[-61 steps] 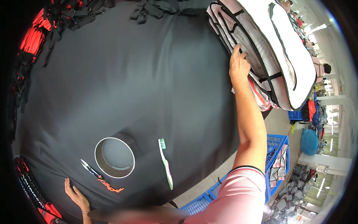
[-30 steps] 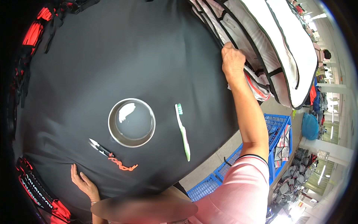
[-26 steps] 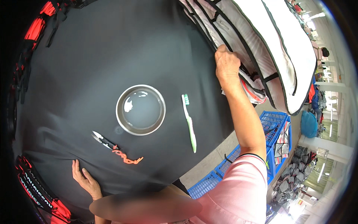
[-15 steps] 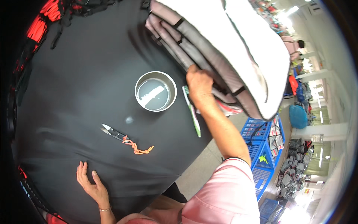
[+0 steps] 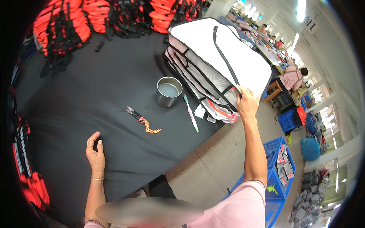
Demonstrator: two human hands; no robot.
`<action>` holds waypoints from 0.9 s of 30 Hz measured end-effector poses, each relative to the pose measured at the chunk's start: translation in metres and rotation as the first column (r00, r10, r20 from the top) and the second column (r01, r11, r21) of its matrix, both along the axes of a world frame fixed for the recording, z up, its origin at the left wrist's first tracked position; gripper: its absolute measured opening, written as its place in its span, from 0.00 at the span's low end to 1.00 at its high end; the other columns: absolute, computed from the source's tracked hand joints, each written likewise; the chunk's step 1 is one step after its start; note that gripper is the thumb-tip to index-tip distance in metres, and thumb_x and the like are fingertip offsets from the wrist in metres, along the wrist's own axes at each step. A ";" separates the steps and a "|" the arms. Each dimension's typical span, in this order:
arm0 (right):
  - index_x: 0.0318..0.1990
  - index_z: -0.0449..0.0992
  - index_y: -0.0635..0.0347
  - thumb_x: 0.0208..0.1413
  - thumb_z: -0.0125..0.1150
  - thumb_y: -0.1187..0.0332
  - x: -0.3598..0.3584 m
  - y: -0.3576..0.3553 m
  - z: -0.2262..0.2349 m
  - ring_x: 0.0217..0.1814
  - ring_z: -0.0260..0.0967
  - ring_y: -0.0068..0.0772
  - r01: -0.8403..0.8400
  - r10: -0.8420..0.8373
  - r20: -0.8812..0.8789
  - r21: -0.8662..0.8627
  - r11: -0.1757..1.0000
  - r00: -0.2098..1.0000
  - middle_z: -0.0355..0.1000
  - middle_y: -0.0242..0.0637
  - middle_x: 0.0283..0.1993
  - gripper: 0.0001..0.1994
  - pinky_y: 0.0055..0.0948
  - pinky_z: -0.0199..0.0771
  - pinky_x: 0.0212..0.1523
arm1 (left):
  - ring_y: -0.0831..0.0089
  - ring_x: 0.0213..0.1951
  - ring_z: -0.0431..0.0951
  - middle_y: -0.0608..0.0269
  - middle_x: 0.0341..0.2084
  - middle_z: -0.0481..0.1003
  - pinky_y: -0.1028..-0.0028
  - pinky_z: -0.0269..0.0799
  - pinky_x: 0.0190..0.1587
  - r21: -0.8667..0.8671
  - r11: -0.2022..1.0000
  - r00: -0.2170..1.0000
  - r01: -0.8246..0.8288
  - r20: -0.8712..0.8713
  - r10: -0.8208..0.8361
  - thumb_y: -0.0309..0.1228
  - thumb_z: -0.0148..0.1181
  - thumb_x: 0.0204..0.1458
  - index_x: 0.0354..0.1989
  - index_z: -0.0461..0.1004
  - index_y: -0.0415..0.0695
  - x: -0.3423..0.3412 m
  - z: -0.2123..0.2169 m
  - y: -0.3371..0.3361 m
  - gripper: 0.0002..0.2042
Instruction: The recorder is assembling and cleaning backpacks at a manufacturing workbench, using a toothbrush to clean edges and a small tool to trim excess material.
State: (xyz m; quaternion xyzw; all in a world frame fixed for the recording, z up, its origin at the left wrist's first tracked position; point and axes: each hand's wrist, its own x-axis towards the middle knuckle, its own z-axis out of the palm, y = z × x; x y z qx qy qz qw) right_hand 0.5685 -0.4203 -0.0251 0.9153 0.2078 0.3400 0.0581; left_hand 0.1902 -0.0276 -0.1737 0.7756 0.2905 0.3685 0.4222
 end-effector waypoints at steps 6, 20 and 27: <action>0.46 0.80 0.45 0.56 0.56 0.63 0.015 0.046 0.110 0.38 0.78 0.52 0.020 -0.088 0.220 0.294 0.956 0.972 0.78 0.46 0.35 0.12 0.49 0.77 0.40 | 0.65 0.46 0.77 0.55 0.41 0.78 0.70 0.70 0.53 0.026 0.999 0.997 -0.045 0.070 0.043 0.16 0.52 0.54 0.42 0.77 0.35 -0.096 0.041 -0.040 0.10; 0.38 0.83 0.52 0.57 0.60 0.47 -0.141 0.095 0.284 0.30 0.73 0.35 -0.605 0.427 0.442 0.680 0.414 0.789 0.76 0.41 0.25 0.19 0.38 0.70 0.36 | 0.80 0.41 0.75 0.65 0.39 0.76 0.80 0.71 0.46 -0.153 0.983 0.945 -0.104 0.294 0.145 0.18 0.53 0.59 0.44 0.77 0.35 -0.197 0.087 -0.060 0.08; 0.37 0.80 0.68 0.57 0.54 0.69 -0.111 0.172 0.149 0.34 0.72 0.29 -0.139 0.902 0.120 0.988 -0.068 0.414 0.77 0.36 0.34 0.11 0.30 0.72 0.35 | 0.76 0.53 0.71 0.64 0.57 0.70 0.76 0.66 0.53 -0.182 0.981 0.935 0.070 0.355 -0.001 0.29 0.59 0.60 0.62 0.66 0.39 -0.182 0.137 -0.064 0.22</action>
